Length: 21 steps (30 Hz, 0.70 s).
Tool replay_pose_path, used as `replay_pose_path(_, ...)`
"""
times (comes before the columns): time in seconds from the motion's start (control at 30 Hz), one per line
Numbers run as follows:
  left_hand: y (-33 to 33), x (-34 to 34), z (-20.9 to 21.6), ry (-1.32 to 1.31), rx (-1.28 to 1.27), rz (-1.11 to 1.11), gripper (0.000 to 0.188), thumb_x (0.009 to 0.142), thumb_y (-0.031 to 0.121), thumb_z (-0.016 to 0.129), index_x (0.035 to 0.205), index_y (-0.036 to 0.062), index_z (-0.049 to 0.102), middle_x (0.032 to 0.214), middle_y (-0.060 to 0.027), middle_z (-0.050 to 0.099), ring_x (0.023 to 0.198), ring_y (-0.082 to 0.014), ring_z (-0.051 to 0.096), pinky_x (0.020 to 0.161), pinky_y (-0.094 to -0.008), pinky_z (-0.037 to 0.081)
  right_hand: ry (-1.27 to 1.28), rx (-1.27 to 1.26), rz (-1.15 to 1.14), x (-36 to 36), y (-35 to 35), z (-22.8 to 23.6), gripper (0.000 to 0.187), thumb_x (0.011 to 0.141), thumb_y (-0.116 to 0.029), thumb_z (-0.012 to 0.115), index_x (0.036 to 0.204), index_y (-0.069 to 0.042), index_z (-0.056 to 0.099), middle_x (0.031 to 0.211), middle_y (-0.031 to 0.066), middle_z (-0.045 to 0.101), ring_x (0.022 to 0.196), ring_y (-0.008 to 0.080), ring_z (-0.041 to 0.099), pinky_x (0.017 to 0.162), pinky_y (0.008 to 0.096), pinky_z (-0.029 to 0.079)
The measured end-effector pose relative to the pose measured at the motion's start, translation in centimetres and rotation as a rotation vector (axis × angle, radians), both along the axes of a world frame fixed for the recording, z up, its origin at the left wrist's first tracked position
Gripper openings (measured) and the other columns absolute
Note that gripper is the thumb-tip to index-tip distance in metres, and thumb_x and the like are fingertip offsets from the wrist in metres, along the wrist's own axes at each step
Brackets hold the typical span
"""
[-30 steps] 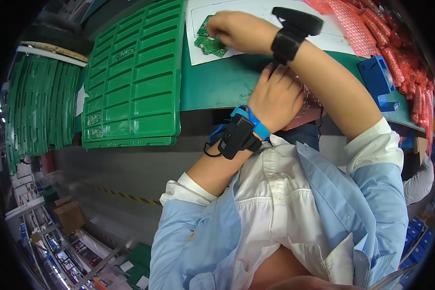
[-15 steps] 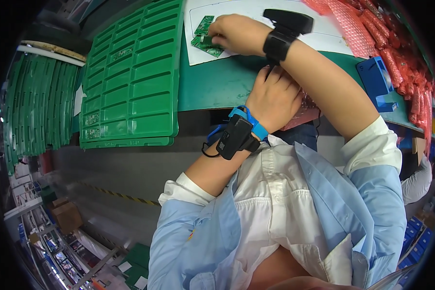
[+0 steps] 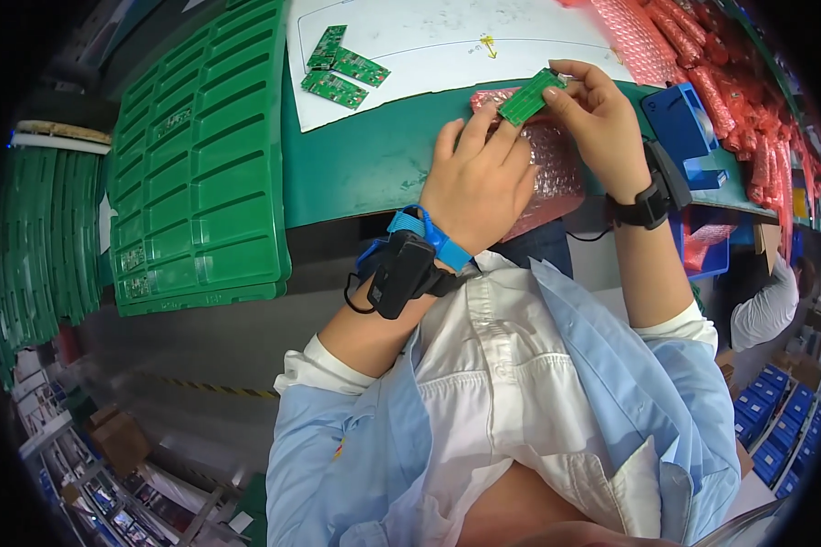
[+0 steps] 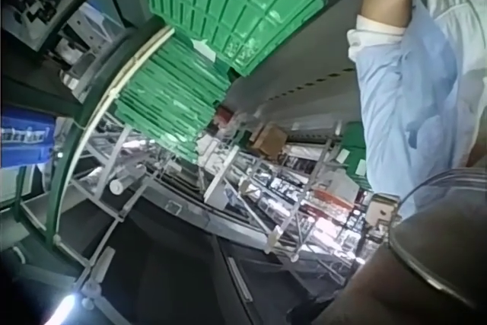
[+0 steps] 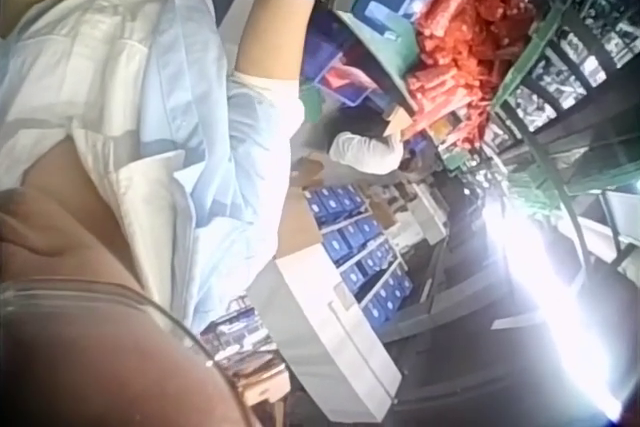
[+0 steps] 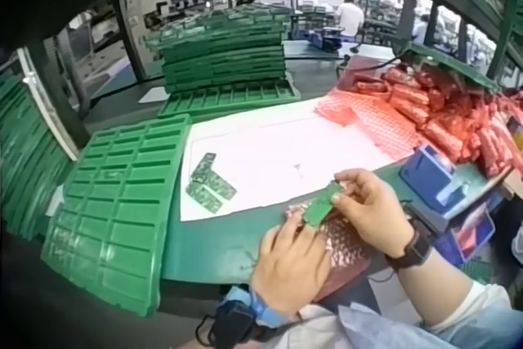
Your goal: Wrapping small electronic components in bubble wrap and securing them.
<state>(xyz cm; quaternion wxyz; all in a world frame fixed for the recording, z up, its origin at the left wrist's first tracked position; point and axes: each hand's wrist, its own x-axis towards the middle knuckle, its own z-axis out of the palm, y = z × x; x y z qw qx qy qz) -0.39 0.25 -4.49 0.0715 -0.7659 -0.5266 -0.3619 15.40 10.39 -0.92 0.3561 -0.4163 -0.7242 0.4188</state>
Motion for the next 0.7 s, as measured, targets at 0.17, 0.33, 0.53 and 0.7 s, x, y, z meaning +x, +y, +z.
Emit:
replay_pose_path(0.17,-0.1,0.2,-0.2,0.034,-0.01,0.007,0.024,0.085,0.024,0.067,0.1,0.0054,0.068,0.125,-0.0104,0.06,0.124,-0.0322,0.048,0.099,-0.048,0.038,0.294,-0.079,-0.119,-0.2,-1.2,-0.2,0.035,0.092,-0.009,0.067,0.125,0.002,0.058,0.084,0.0008,0.064,0.078,0.0047,0.06,0.069,0.0186,0.047)
replay_pose_path(0.33,-0.2,0.2,0.0,0.033,-0.007,0.015,0.026,0.085,0.024,0.067,0.102,0.0056,0.067,0.126,-0.0099,0.06,0.125,-0.0321,0.048,0.099,-0.048,0.038,0.364,-0.183,-0.086,0.3,-0.8,0.5,0.033,0.092,-0.009,0.068,0.123,0.002,0.061,0.087,0.0008,0.065,0.081,0.0056,0.06,0.074,0.0195,0.048)
replay_pose_path(0.53,-0.3,0.1,0.2,0.033,-0.011,0.024,0.027,0.084,0.024,0.067,0.104,0.0061,0.067,0.129,-0.0095,0.059,0.123,-0.0319,0.048,0.099,-0.0473,0.038,-0.016,0.021,-0.164,-0.3,-1.4,-0.2,0.032,0.091,-0.011,0.07,0.12,0.0,0.063,0.088,0.001,0.064,0.078,0.0066,0.058,0.074,0.0197,0.048)
replay_pose_path(0.7,-0.3,0.1,0.3,0.032,0.003,0.021,0.026,0.083,0.023,0.067,0.104,0.0069,0.068,0.129,-0.0088,0.06,0.12,-0.0313,0.05,0.098,-0.0463,0.039,-0.198,0.167,-0.099,0.2,-1.2,-0.4,0.031,0.09,-0.012,0.071,0.118,-0.001,0.064,0.091,0.0007,0.064,0.083,0.0067,0.058,0.075,0.021,0.047)
